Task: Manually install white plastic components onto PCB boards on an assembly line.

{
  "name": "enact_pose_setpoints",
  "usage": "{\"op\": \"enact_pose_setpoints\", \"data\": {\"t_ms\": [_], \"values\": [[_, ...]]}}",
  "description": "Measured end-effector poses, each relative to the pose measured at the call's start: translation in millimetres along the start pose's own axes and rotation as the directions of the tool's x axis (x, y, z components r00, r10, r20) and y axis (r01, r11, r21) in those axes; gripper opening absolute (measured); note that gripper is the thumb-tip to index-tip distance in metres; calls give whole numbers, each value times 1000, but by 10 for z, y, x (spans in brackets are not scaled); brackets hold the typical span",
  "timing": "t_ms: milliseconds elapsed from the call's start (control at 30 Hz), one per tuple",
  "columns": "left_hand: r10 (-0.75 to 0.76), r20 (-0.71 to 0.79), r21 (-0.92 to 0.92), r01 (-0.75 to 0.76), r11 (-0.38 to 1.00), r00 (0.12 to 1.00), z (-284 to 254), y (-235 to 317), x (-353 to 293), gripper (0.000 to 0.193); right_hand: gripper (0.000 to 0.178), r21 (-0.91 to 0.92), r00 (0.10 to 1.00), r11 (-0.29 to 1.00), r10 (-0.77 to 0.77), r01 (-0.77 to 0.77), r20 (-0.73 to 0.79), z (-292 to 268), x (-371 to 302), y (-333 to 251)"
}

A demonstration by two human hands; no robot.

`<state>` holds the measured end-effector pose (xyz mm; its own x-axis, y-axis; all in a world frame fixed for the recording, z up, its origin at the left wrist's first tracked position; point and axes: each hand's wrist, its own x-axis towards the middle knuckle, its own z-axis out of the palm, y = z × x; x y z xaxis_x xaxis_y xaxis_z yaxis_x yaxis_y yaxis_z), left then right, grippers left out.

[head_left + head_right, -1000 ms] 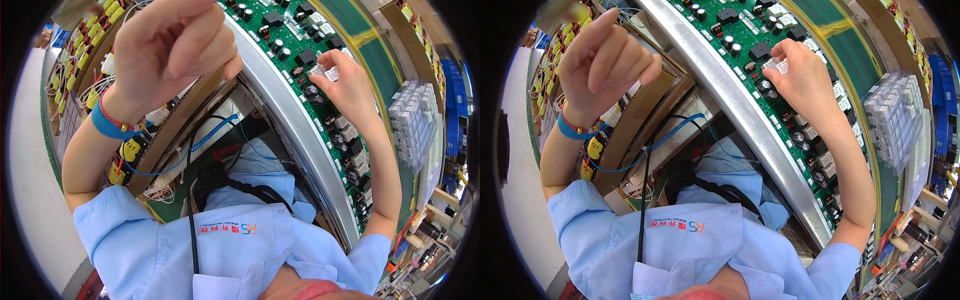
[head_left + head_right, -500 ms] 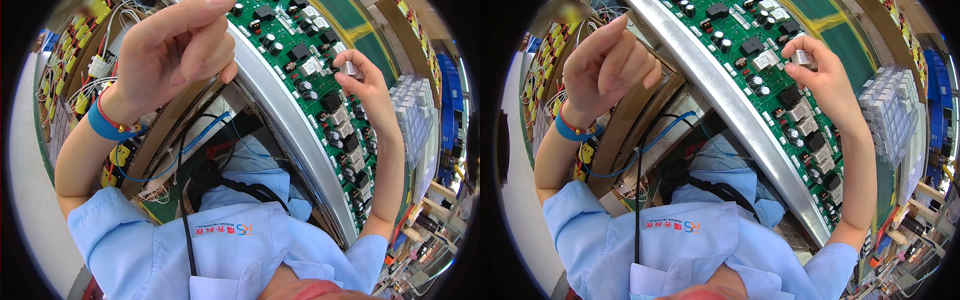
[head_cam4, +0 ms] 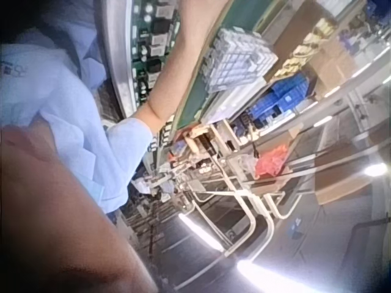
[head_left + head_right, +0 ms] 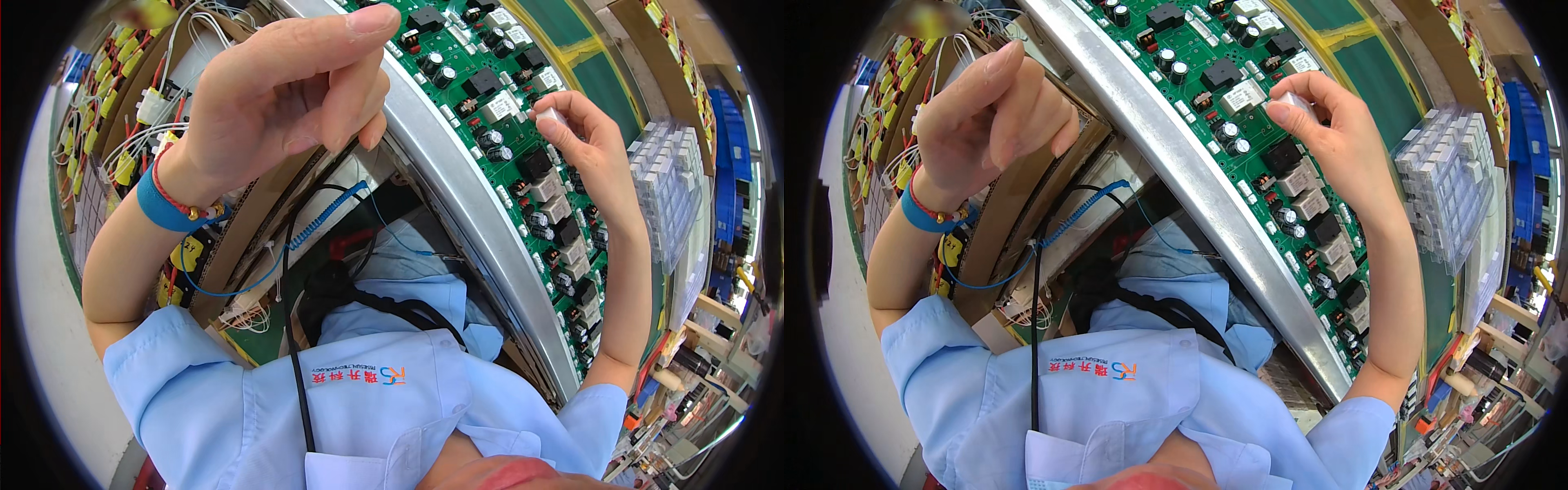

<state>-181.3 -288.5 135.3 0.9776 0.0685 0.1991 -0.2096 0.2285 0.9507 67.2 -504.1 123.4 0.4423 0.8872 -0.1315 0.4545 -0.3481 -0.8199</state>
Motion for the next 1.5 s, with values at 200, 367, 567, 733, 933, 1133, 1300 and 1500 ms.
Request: {"op": "enact_pose_setpoints", "data": {"t_ms": [200, 367, 567, 733, 933, 1133, 1300, 1500], "values": [[-6, 6, -32, 7, 999, 1000, -33, 18, -37, 59, 15, -213, 985, 971, -135, 111, -103, 179, -118, -90], [18, 23, 12, -19, 1000, 1000, -42, 4, -34, 59, 23, -369, 962, 901, -267, 226, -64, 284, -148, -140], [58, 93, 52, -63, 997, 994, -53, 8, -22, 58, 28, -493, 957, 852, -266, 175, -120, 414, -125, -129], [38, 76, 43, -41, 998, 996, -19, 6, -26, 57, 36, -621, 959, 769, -268, 154, -94, 436, -129, -47], [-16, 35, 37, 14, 999, 999, 58, 23, 24, 51, 23, -731, 961, 663, -274, 163, -35, 203, -228, -228], [-48, -36, -4, 48, 999, 998, 4, 31, -52, 48, 24, -643, 768, 750, -317, -157, -557, -1113, -301, 45], [-70, -77, 14, 72, 997, 995, -18, 41, 5, 47, 49, -779, 784, 365, -175, -511, -596, -1816, -573, 830], [-123, -73, 57, 127, 990, 990, 85, 21, -54, 42, 52, -829, 816, 456, -310, -323, -488, -2100, -695, 1218]]}}
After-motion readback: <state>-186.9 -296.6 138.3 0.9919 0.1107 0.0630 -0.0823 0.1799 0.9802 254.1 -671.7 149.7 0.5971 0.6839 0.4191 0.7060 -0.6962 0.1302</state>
